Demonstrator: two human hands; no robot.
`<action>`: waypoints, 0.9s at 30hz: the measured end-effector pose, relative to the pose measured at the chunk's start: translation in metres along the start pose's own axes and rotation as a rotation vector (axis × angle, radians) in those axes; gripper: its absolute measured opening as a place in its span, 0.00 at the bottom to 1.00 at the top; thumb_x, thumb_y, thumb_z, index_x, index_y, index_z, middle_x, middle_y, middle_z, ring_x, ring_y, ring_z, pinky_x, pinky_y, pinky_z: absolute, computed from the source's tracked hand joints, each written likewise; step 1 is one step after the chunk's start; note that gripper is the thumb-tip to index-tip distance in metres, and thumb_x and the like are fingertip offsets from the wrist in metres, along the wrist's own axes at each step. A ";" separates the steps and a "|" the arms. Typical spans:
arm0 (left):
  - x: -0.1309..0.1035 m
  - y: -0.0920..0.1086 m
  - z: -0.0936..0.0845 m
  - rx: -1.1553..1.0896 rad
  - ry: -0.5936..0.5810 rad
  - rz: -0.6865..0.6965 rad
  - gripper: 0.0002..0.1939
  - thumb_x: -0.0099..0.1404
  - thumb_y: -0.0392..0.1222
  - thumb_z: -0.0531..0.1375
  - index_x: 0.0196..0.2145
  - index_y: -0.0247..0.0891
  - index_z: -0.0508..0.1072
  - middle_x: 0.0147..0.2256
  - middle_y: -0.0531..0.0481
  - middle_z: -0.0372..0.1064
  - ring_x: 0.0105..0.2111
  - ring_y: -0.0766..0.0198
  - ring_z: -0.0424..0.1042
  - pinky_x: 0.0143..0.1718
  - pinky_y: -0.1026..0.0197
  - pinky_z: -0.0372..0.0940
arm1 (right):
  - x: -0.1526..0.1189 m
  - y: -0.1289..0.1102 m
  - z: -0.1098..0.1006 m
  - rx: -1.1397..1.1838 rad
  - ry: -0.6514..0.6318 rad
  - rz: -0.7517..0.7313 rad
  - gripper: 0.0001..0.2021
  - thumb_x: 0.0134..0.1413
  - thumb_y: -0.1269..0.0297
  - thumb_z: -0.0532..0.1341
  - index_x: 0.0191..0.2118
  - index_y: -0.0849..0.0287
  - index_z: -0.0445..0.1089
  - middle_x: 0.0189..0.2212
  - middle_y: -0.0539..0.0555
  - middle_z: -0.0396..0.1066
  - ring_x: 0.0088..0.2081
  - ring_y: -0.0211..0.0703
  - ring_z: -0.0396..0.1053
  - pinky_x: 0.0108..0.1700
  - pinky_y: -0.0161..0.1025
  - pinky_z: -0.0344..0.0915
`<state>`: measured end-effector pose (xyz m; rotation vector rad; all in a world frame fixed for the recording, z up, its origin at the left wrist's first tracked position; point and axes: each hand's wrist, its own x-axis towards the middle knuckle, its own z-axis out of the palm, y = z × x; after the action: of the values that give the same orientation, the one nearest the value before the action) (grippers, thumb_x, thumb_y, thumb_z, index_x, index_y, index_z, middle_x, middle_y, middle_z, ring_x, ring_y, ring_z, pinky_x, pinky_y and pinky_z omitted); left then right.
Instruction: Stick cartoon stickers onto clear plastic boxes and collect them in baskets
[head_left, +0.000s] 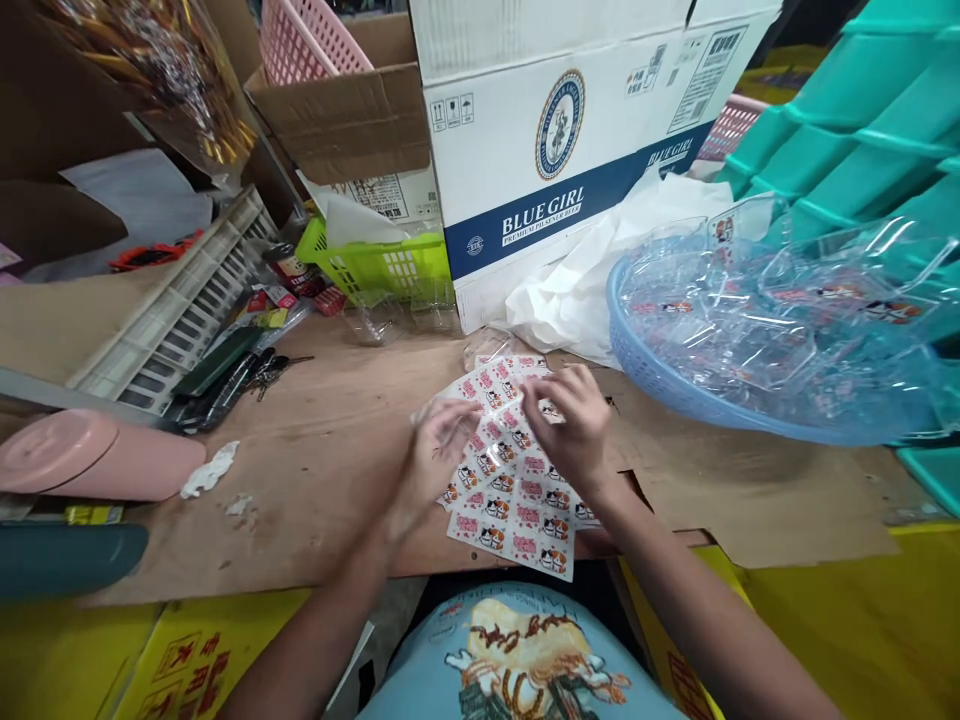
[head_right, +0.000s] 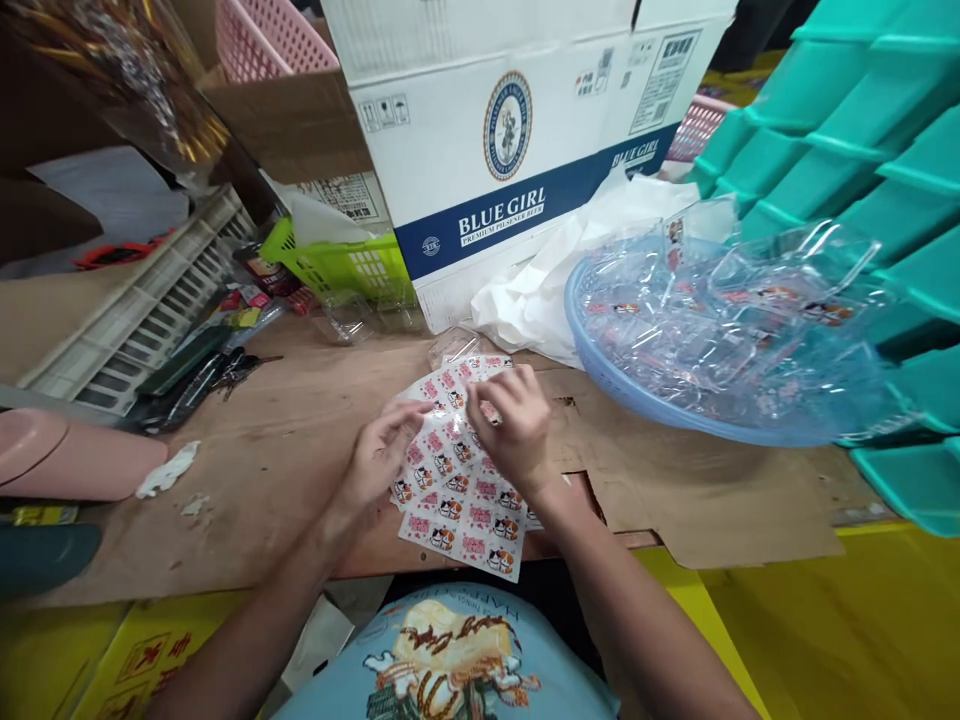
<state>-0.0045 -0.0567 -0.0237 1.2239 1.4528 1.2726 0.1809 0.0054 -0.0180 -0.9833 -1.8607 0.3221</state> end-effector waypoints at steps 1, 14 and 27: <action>0.001 0.004 0.007 -0.172 -0.117 -0.060 0.22 0.66 0.58 0.57 0.42 0.36 0.78 0.46 0.41 0.73 0.52 0.52 0.70 0.57 0.50 0.63 | -0.005 -0.003 0.000 -0.056 -0.087 -0.089 0.06 0.61 0.63 0.60 0.35 0.53 0.75 0.31 0.54 0.74 0.37 0.49 0.68 0.51 0.57 0.63; 0.018 -0.001 -0.008 -0.128 0.073 0.111 0.30 0.59 0.49 0.67 0.58 0.40 0.69 0.54 0.41 0.68 0.54 0.54 0.69 0.57 0.51 0.63 | -0.001 0.001 -0.033 0.407 0.164 0.445 0.10 0.57 0.56 0.65 0.30 0.56 0.75 0.32 0.53 0.71 0.36 0.45 0.70 0.39 0.41 0.66; 0.154 -0.005 -0.145 0.529 0.288 0.132 0.38 0.43 0.46 0.73 0.50 0.39 0.64 0.40 0.45 0.72 0.41 0.52 0.74 0.49 0.46 0.65 | -0.032 -0.023 -0.003 0.327 -0.282 0.114 0.33 0.63 0.59 0.58 0.70 0.45 0.47 0.40 0.55 0.75 0.41 0.50 0.76 0.47 0.52 0.73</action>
<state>-0.1747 0.0685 -0.0052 1.5420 2.0361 1.2271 0.1791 -0.0339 -0.0232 -0.8501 -1.9233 0.8427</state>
